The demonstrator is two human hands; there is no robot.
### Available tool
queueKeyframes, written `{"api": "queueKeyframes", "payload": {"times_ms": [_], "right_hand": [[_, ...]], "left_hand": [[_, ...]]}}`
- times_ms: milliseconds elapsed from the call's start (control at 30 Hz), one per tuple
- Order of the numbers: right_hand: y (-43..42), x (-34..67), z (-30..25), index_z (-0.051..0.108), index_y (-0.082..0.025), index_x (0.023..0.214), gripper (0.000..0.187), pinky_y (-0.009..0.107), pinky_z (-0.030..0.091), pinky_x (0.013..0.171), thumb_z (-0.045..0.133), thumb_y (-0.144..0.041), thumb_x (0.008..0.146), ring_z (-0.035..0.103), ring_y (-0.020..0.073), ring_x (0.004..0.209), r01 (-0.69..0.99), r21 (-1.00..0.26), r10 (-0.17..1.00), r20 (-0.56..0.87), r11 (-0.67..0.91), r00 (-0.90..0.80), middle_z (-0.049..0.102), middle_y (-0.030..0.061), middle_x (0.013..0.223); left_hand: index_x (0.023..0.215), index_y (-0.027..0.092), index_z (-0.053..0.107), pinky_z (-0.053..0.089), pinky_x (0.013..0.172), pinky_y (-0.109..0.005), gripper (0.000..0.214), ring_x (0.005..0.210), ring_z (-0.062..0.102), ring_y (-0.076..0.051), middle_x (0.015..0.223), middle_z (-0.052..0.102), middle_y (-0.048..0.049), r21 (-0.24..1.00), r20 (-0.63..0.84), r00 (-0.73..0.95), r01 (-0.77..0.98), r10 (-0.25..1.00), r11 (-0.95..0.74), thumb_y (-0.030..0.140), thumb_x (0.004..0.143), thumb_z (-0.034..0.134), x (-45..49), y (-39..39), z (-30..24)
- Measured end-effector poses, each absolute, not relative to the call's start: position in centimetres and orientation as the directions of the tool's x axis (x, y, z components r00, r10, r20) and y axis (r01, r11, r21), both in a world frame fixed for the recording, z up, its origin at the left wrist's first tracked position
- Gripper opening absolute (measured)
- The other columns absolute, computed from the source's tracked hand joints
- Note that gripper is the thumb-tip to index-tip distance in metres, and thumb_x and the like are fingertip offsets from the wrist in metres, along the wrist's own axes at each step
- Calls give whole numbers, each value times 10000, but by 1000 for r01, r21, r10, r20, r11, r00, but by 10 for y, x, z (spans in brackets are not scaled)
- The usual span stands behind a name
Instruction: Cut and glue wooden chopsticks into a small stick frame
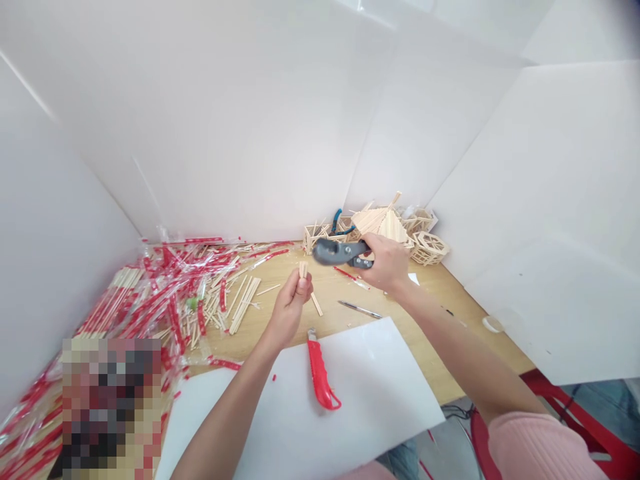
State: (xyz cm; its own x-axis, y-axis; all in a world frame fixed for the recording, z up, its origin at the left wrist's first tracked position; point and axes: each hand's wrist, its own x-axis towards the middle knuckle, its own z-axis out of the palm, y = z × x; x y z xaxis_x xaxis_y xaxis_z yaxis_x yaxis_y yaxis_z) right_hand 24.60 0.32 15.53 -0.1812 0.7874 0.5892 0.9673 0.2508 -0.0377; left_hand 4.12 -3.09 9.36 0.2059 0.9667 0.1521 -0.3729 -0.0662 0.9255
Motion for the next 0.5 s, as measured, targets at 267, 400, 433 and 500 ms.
{"api": "queueKeyframes", "payload": {"times_ms": [267,400,433,500], "right_hand": [[-15,264,102,547,-201,1098,452,275,361,691,556,-490,751,582,227,867,977,-183,983,168,106,-75,640,80,947],[-44,286,51,585,-236,1081,490,347,345,802,568,-569,722,564,258,912,996,-53,997,40,69,-67,618,90,949],[-51,291,39,594,-236,1072,488,359,339,816,559,-578,726,561,261,912,998,-45,999,18,44,-43,614,93,942],[-64,300,18,595,-227,1083,528,368,337,830,557,-604,715,554,268,924,998,-58,1000,-6,-3,2,608,100,945]], "left_hand": [[749,148,458,305,476,-171,149,484,321,-58,606,304,40,491,-55,331,-812,942,314,193,887,426,25,-9,90],[714,143,453,337,478,-177,218,469,347,-62,579,333,35,319,-170,253,-900,952,297,146,904,346,19,5,76],[701,142,449,341,478,-178,242,465,348,-63,570,334,35,291,-197,221,-917,955,272,148,910,327,18,7,73],[679,142,442,345,477,-180,281,460,351,-65,557,336,34,262,-239,169,-937,956,231,162,920,299,16,10,69]]}}
